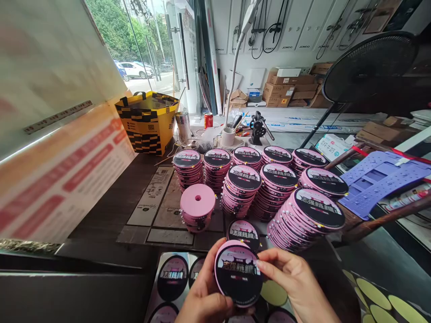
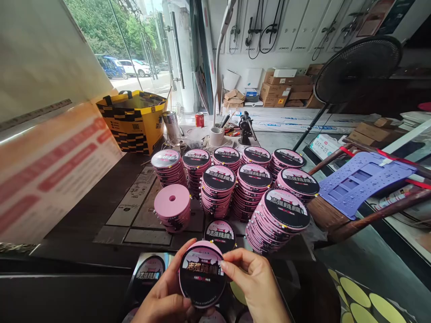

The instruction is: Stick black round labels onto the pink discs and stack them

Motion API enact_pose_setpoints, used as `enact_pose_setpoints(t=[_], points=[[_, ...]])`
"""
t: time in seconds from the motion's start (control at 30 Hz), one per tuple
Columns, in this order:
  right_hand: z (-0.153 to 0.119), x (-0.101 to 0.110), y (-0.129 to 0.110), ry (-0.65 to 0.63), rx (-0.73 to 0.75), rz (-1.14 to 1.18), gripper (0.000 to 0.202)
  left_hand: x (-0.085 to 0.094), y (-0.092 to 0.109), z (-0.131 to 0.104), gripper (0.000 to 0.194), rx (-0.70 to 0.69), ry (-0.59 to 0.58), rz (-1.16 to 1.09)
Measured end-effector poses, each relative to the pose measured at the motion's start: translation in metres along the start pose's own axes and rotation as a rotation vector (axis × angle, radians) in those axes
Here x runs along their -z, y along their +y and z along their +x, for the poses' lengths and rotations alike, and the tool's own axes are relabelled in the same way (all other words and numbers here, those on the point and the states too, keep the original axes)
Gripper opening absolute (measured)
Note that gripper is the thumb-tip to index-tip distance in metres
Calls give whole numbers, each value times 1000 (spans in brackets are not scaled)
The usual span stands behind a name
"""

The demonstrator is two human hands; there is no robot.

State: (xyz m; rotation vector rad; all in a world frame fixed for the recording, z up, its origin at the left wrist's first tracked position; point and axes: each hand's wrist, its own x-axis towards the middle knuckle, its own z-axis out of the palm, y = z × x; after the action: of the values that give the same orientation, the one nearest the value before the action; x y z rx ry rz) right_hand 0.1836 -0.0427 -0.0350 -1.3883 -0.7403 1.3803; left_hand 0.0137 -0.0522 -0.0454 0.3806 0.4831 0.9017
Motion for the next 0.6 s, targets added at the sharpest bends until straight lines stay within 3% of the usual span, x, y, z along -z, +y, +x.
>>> enact_pose_setpoints(t=[0.27,0.43,0.6], points=[[0,1,-1,-26,-8,-17,25,-3,1,-1,68,1,60,35],[0,-1,4,47,46,-8,25,-3,2,-1,68,11,71,68],[5,4,12,-28,31,-24,27,-3,2,-1,68,-3,61,50]])
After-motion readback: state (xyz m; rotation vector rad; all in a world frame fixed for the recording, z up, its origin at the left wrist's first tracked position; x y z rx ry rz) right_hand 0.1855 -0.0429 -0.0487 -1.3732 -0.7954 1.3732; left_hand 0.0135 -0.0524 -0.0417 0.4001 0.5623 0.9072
